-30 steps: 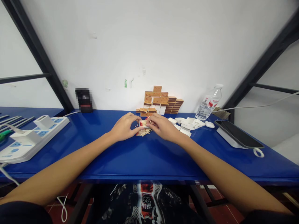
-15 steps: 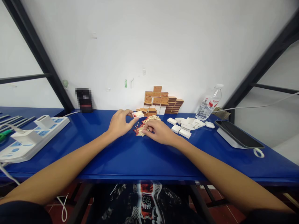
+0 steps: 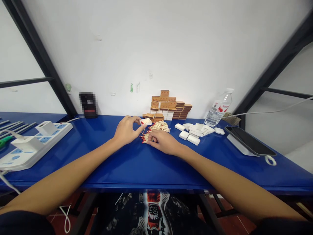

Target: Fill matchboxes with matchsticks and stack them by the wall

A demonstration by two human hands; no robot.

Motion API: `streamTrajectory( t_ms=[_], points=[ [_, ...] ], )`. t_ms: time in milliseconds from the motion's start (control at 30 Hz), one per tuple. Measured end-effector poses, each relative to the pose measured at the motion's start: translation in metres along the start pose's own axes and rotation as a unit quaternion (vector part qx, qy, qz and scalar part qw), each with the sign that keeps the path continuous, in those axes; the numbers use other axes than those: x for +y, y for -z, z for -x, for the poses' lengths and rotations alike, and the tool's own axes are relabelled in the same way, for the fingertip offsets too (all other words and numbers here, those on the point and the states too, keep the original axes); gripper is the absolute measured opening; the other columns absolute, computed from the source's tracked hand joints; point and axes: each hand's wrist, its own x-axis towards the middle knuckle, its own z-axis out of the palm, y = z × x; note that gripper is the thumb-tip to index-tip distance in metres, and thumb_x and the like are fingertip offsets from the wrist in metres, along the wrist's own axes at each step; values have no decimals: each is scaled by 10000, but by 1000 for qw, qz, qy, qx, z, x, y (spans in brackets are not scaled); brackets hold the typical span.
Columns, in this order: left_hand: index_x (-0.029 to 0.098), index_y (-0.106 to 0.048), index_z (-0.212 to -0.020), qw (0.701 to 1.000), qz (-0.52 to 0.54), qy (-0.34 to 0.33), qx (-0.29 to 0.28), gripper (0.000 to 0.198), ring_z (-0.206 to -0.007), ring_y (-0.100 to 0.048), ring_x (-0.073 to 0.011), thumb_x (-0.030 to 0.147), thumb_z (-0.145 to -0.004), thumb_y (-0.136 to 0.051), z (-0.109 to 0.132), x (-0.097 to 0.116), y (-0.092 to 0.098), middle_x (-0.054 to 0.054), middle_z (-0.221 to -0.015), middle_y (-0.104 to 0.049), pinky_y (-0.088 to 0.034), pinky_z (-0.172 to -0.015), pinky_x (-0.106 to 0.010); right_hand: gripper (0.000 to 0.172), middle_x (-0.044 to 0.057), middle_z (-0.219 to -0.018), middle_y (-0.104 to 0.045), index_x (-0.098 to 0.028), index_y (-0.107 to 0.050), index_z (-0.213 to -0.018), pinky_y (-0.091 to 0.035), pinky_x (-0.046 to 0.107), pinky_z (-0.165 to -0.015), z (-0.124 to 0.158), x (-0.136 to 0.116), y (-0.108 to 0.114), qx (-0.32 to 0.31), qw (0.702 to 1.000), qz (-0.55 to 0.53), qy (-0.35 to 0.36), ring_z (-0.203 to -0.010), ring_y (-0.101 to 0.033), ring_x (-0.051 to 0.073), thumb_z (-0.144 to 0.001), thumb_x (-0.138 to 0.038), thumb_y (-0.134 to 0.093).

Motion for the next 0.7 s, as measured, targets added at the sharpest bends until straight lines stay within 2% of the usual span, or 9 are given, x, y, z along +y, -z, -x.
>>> streamTrajectory(
  t_ms=[200,400,700],
  points=[
    [209,-693,-1057,1000,-2,-3,2,256,-1004,-676,-260,437,-945,-717,0,0,0,-31,-991,-781,-505,-912,-409,91,-3,-800,-583,-168,-653,-896,-327,253,-673,0,2,4,-14,1000,5,5,-721,-490,138,-933,-103,-705],
    [211,-688,-1047,1000,-3,-9,1,244,-982,-672,-252,429,-942,-721,0,0,0,-30,-985,-776,-506,-899,-407,80,10,-809,-603,-160,-651,-904,-328,259,-667,0,0,5,-45,999,8,-9,-710,-494,143,-958,-141,-707],
    [214,-685,-1042,1000,-3,-6,-8,247,-1004,-677,-264,438,-942,-714,-1,0,1,-38,-994,-779,-507,-910,-420,50,77,-1017,-673,-172,-609,-980,-394,288,-757,2,3,3,-77,996,31,-20,-879,-582,197,-1026,-185,-622]
  ],
)
